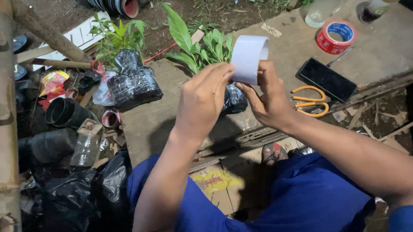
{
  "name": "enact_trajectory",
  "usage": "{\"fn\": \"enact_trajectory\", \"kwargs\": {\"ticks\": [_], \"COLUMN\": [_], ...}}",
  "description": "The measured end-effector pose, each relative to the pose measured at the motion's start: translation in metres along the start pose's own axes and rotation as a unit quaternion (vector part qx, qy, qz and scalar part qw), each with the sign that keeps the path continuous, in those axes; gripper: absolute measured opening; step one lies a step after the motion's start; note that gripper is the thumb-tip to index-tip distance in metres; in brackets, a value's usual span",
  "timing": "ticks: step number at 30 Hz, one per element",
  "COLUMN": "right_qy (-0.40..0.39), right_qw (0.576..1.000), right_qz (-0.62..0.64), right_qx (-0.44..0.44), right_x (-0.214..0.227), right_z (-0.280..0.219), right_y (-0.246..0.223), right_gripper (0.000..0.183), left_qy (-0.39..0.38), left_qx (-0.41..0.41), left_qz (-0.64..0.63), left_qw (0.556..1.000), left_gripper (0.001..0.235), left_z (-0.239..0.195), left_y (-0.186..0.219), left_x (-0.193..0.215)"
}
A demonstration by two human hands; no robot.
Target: The person wraps the base of several small potted plants with clear plastic wrap and secures it with white tape. They handle each plant individually, rotate it to apply the wrap, and then place the finished units on a wooden workbench.
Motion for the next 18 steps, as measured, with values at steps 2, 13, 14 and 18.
{"fn": "enact_trajectory", "kwargs": {"ticks": [2,13,14,18], "right_qy": [-0.004,-0.177,-0.194,-0.215], "right_qw": [1.0,0.911,0.897,0.877], "right_qz": [-0.012,0.304,0.321,0.342], "right_qx": [0.005,-0.217,-0.234,-0.261], "right_x": [0.0,-0.031,-0.034,-0.043], "right_z": [0.001,-0.009,-0.012,-0.02], "right_y": [-0.004,0.033,0.038,0.054], "right_gripper": [0.04,0.037,0.039,0.041], "left_qy": [-0.014,-0.002,0.011,-0.041], "left_qx": [-0.009,0.085,0.033,0.052], "left_qz": [0.049,-0.027,-0.013,-0.084], "left_qw": [0.999,0.996,0.999,0.994], "left_gripper": [0.014,0.033,0.043,0.08], "left_z": [0.001,-0.037,-0.038,-0.048], "left_y": [-0.001,-0.001,0.011,0.013], "left_x": [-0.007,0.014,0.024,0.015]}}
Point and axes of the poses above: each hand's wrist, its own z-axis towards the middle knuckle, its own x-axis out of the back of the hand, y = z × x, the point moved 10 cm from there along z, towards the middle knuckle, and after that the axes turned 9 degrees about -x, right-handed, at the moved point
